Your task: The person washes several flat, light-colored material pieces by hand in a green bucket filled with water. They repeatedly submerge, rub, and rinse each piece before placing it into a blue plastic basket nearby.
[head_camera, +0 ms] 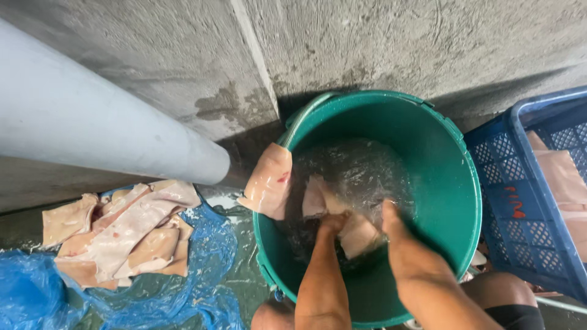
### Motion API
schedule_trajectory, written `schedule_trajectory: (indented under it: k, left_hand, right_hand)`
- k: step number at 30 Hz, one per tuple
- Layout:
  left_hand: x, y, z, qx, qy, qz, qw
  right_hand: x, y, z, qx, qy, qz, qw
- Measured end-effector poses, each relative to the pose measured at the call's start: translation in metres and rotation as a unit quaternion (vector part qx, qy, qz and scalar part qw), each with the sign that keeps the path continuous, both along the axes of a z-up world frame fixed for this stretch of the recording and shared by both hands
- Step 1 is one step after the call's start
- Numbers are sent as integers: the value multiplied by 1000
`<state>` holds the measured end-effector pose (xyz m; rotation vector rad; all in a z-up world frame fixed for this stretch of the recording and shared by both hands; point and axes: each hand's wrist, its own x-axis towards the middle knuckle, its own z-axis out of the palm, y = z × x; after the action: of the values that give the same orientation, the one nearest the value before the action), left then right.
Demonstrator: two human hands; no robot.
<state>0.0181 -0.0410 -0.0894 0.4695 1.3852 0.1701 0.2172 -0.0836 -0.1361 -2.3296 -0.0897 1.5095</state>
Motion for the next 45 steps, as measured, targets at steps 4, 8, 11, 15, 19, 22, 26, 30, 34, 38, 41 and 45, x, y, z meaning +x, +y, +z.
schedule_trajectory:
  k: [4,8,11,15,19,22,26,30,34,38,41,45]
  left_hand:
    - [10,5,-5,29,-45,116,992]
    - [-2,-5,-5,27,-69,171,982]
    - [-10,1,1,37,-81,190,978]
    - [-16,16,5,50,-59,198,977]
    - [-3,30,4,90,7,211,973]
    - [11,13,6,89,23,163,982]
    - [16,1,25,113,18,117,986]
    - [10,32,78,201,-7,108,974]
    - [-11,61,157,280,-47,82,955]
    - [-34,58,223,310,-65,76,945]
    - [-49,50,239,321,-46,88,942]
    - [-67,44,241,507,-90,97,851]
  right_hand:
    - [-61,50,31,193,-148,35,969]
    - [-147,86,79,340,-24,329,881]
    - [-140,87,100,452,-56,513,727]
    - [-46,50,79,307,43,339,888]
    - [16,19,37,115,14,129,985]
    - [-6,15,12,102,206,18,973]
    - [-40,21,15,122,231,-4,965]
    - [-19,50,74,192,250,98,944]
    - [18,80,196,236,194,378,874]
    - [0,63,316,348,-219,567,714]
    - [-16,47,379,492,-320,539,604]
    - [-25,46,429,530,-197,498,658]
